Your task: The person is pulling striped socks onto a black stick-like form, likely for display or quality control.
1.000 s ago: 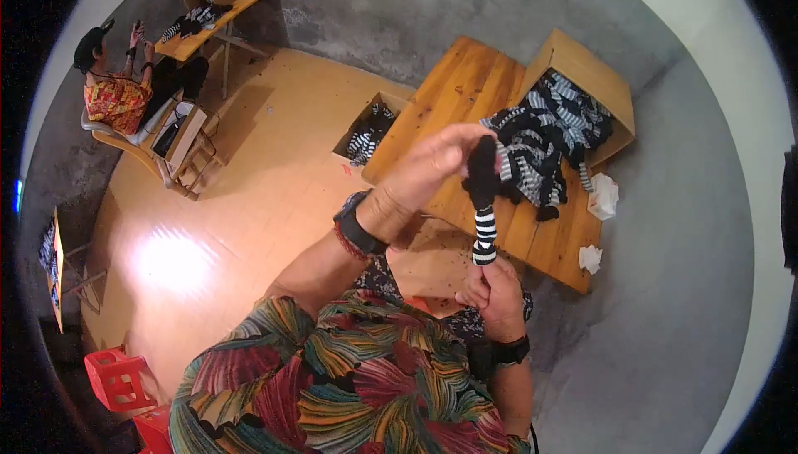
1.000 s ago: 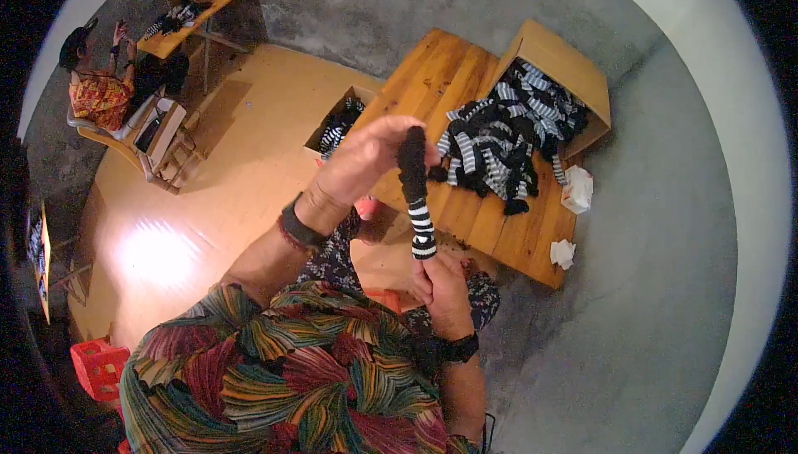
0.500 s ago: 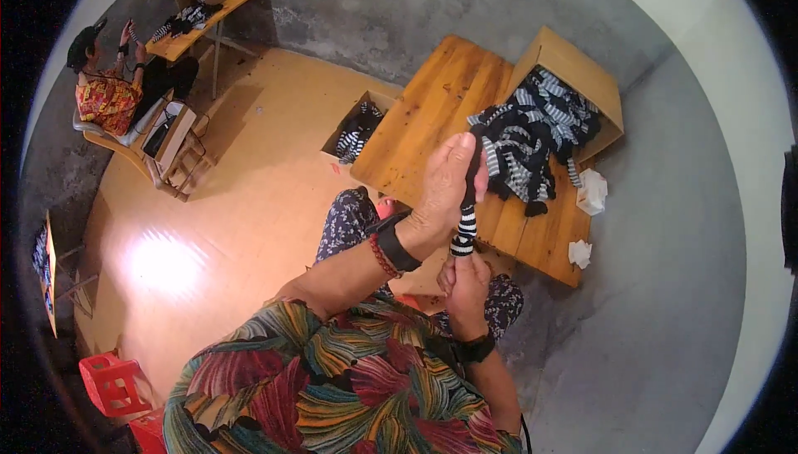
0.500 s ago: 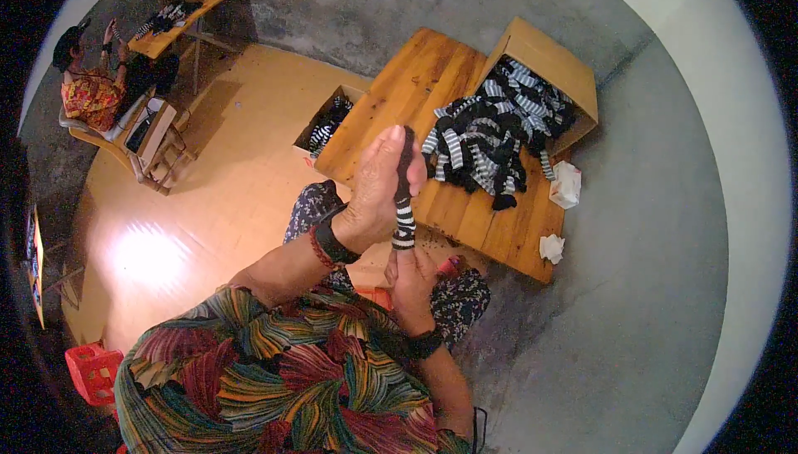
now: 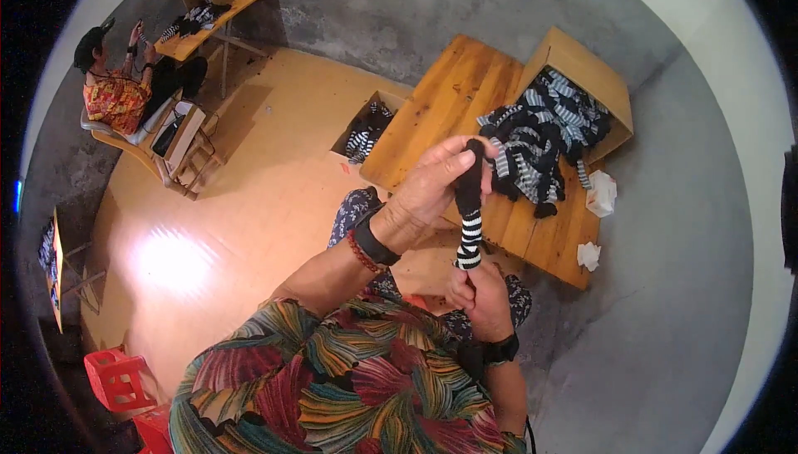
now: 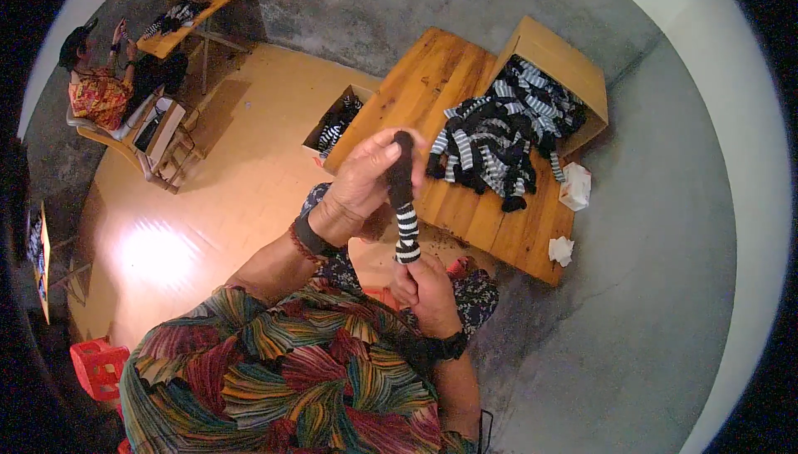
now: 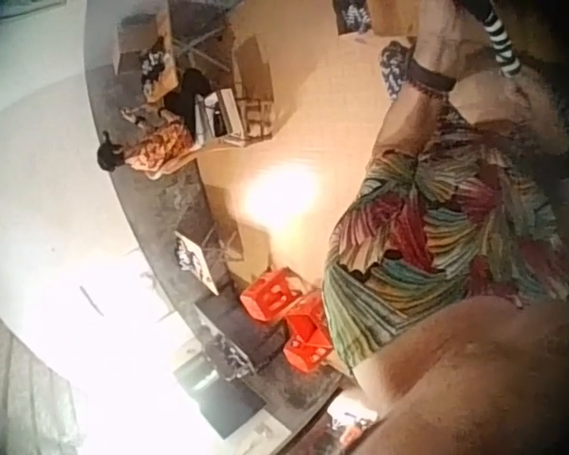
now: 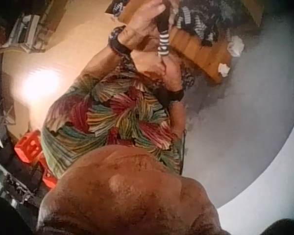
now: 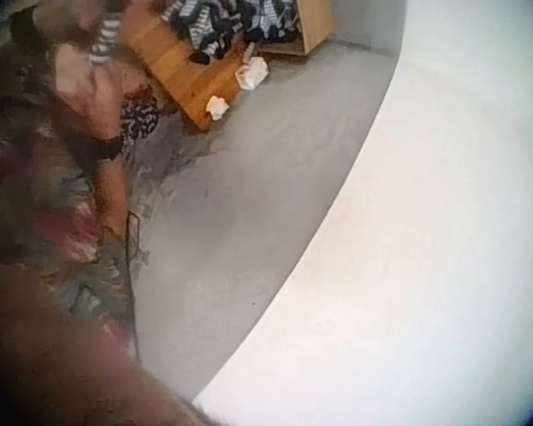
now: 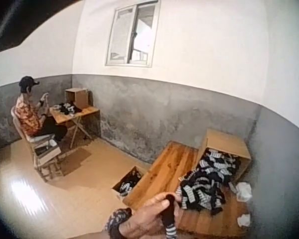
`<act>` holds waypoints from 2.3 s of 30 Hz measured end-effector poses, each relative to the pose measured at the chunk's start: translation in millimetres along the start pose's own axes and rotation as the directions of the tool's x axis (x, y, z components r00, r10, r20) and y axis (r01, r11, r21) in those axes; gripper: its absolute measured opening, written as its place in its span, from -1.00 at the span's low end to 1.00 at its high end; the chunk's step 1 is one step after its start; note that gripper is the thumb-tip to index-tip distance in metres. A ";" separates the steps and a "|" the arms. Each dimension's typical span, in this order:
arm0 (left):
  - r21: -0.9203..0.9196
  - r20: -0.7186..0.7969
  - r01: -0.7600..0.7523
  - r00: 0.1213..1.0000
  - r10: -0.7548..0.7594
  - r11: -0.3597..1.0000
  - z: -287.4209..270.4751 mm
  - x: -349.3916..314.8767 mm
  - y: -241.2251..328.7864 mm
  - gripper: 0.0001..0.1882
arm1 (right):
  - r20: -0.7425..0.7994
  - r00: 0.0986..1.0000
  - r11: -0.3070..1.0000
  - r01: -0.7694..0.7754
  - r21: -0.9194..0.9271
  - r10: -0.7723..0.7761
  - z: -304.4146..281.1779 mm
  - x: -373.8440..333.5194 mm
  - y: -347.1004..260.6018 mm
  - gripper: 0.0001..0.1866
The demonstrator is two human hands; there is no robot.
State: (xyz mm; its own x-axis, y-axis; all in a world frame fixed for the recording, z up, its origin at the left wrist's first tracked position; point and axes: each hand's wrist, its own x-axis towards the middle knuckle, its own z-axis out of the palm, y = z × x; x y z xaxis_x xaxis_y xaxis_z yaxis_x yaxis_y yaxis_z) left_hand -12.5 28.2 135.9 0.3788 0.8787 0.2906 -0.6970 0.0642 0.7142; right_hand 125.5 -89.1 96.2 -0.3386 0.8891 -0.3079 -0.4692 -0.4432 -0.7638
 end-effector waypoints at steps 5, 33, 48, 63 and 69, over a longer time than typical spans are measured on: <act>-0.154 -0.133 -0.105 0.988 0.085 0.983 3.8 -0.3 -18.7 -0.70 | -0.202 0.966 0.953 0.097 -0.288 -0.159 -4.2 3.3 13.1 -0.67; 0.096 -0.157 -0.061 0.985 0.075 0.994 -26.5 -9.3 -32.3 -0.95 | -0.195 0.981 0.997 -0.004 -0.079 -0.011 -25.7 -17.5 17.9 -0.70; 0.356 -0.024 0.033 0.999 -0.026 0.934 -20.7 1.6 -3.3 -0.87 | -0.184 0.982 0.997 0.038 -0.065 -0.049 -3.3 -0.2 1.3 -0.70; 0.163 -0.294 0.051 0.956 -0.001 0.985 0.3 3.4 -31.1 -0.67 | -0.283 0.863 0.740 0.142 -0.657 -0.418 -24.8 13.5 23.0 -0.67; -0.049 -0.049 0.215 0.975 -0.217 0.975 -22.3 3.0 -26.9 -0.68 | -0.182 0.983 0.998 -0.043 -0.047 0.033 -27.2 -2.5 9.4 -0.72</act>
State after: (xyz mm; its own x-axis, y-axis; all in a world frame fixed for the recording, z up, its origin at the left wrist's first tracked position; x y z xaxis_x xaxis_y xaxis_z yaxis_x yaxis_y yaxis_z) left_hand -6.2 39.7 103.4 0.4906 0.8660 0.0970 -0.6284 0.2746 0.7278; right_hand 144.1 -92.4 74.4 -0.1997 0.8797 -0.4315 -0.4156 -0.4748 -0.7758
